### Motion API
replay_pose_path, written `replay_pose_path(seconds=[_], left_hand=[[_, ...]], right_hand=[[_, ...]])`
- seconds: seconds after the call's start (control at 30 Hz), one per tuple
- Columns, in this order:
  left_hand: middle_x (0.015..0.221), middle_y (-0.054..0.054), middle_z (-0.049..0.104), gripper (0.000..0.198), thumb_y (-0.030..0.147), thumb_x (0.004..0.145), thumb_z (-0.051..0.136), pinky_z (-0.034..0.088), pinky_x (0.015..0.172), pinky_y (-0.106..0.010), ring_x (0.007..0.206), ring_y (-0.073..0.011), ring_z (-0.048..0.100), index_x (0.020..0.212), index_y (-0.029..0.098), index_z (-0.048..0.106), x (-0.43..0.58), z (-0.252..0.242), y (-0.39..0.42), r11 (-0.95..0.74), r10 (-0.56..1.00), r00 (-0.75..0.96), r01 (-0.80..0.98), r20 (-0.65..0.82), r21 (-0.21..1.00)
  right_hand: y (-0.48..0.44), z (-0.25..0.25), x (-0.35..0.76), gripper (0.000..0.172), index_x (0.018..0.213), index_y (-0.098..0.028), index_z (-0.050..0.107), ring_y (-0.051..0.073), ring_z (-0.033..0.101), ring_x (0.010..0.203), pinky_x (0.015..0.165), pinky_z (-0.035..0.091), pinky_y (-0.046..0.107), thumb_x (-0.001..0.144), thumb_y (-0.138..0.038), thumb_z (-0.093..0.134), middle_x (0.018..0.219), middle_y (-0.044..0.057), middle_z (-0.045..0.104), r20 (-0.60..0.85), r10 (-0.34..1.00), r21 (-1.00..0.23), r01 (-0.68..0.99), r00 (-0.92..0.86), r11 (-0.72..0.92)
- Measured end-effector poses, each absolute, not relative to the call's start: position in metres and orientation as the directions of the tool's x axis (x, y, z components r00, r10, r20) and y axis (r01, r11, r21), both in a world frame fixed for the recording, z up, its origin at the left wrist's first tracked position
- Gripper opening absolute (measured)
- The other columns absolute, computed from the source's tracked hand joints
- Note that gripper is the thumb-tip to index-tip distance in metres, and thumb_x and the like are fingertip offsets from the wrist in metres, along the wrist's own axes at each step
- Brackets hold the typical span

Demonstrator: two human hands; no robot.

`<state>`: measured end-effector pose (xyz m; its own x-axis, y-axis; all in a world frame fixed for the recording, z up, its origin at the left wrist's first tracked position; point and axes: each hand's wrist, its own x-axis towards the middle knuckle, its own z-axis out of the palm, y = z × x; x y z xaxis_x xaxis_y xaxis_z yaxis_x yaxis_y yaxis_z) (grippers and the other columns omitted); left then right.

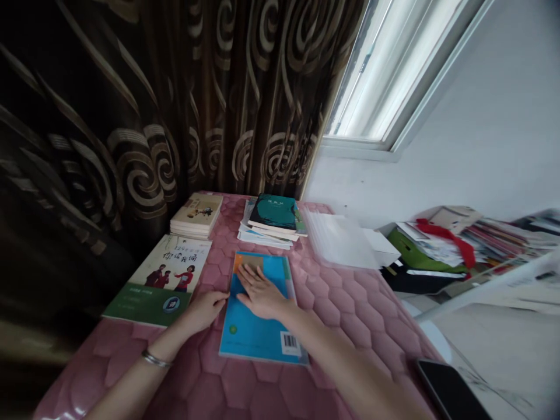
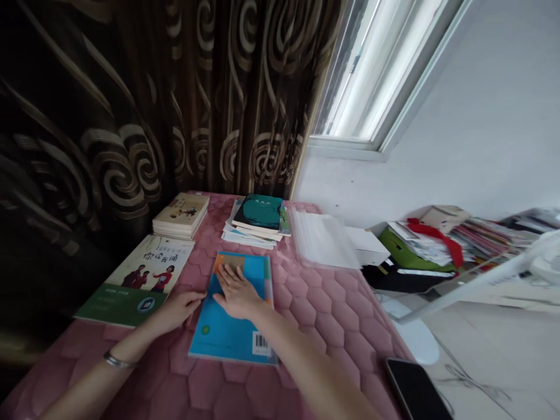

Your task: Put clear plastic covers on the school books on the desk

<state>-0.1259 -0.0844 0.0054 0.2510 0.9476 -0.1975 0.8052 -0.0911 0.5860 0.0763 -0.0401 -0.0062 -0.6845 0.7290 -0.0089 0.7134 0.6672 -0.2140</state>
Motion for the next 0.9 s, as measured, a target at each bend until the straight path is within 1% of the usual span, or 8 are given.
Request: replay_pose_path(seconds=[0.07,0.13,0.2,0.3,0.43,0.63,0.73,0.9], left_hand=[[0.078,-0.004,0.076,0.042,0.021,0.092,0.035,0.051,0.073,-0.026,0.075,-0.0173,0.071,0.121,0.014,0.064,-0.131,0.004,-0.078,-0.027,0.935,0.24,0.78,-0.26,0.625],[0.065,-0.002,0.072,0.042,0.025,0.095,0.03,0.049,0.067,-0.024,0.065,-0.0165,0.069,0.116,0.014,0.065,-0.13,0.004,-0.074,-0.021,0.943,0.224,0.778,-0.246,0.628],[0.077,-0.004,0.074,0.039,0.027,0.097,0.031,0.048,0.071,-0.024,0.075,-0.0165,0.07,0.105,0.016,0.068,-0.125,0.007,-0.071,-0.064,0.965,0.199,0.812,-0.171,0.58],[0.098,-0.007,0.074,0.028,0.031,0.096,0.042,0.046,0.079,-0.025,0.094,-0.0186,0.069,0.097,0.018,0.067,-0.11,0.013,-0.068,-0.079,0.98,0.15,0.899,-0.132,0.43],[0.107,-0.011,0.072,0.023,0.033,0.094,0.049,0.047,0.076,-0.028,0.099,-0.0219,0.068,0.108,0.018,0.06,-0.094,0.015,-0.064,-0.039,0.988,0.075,0.968,-0.136,0.247],[0.107,-0.013,0.072,0.028,0.032,0.096,0.046,0.048,0.074,-0.029,0.099,-0.0239,0.069,0.117,0.016,0.055,-0.091,0.009,-0.068,-0.054,0.989,0.076,0.983,-0.124,0.175],[0.108,-0.015,0.071,0.031,0.032,0.098,0.042,0.049,0.073,-0.03,0.099,-0.0244,0.069,0.122,0.015,0.052,-0.09,0.01,-0.072,-0.064,0.99,0.081,0.988,-0.116,0.141],[0.108,-0.017,0.071,0.035,0.033,0.099,0.039,0.051,0.073,-0.03,0.098,-0.0245,0.069,0.126,0.014,0.05,-0.088,0.011,-0.073,-0.061,0.986,0.077,0.992,-0.15,0.11]], right_hand=[[-0.066,-0.004,0.066,0.067,0.15,-0.007,0.026,0.023,0.007,0.147,0.12,0.008,0.048,0.099,-0.051,0.023,0.157,0.012,0.016,0.011,0.695,-0.239,0.673,-0.719,0.7],[-0.092,-0.001,0.059,0.069,0.149,-0.006,0.027,0.024,0.007,0.147,0.12,0.008,0.048,0.098,-0.052,0.025,0.157,0.014,0.016,0.012,0.681,-0.269,0.653,-0.733,0.708],[-0.115,0.004,0.055,0.071,0.149,-0.004,0.027,0.026,0.006,0.147,0.12,0.007,0.049,0.097,-0.053,0.029,0.157,0.016,0.014,0.003,0.685,-0.297,0.653,-0.729,0.696],[-0.141,0.01,0.05,0.075,0.149,-0.002,0.025,0.028,0.004,0.146,0.12,0.006,0.05,0.096,-0.054,0.034,0.156,0.018,0.013,-0.019,0.696,-0.352,0.656,-0.718,0.667],[-0.164,0.011,0.05,0.074,0.15,-0.005,0.022,0.027,0.004,0.146,0.121,0.008,0.048,0.095,-0.051,0.038,0.156,0.015,0.013,0.002,0.665,-0.381,0.614,-0.747,0.691],[-0.189,-0.017,0.075,0.077,0.152,-0.01,0.012,0.028,0.005,0.146,0.12,0.017,0.045,0.094,-0.049,0.043,0.156,0.013,0.003,0.082,0.689,-0.383,0.615,-0.72,0.689],[-0.198,-0.029,0.097,0.077,0.152,-0.011,0.005,0.03,0.005,0.145,0.118,0.022,0.046,0.095,-0.047,0.042,0.156,0.011,-0.002,0.042,0.802,-0.377,0.735,-0.595,0.564],[-0.21,-0.024,0.128,0.069,0.15,-0.01,0.012,0.032,0.01,0.144,0.116,0.026,0.051,0.097,-0.047,0.033,0.156,0.011,0.002,-0.075,0.943,-0.344,0.896,-0.324,0.281]])
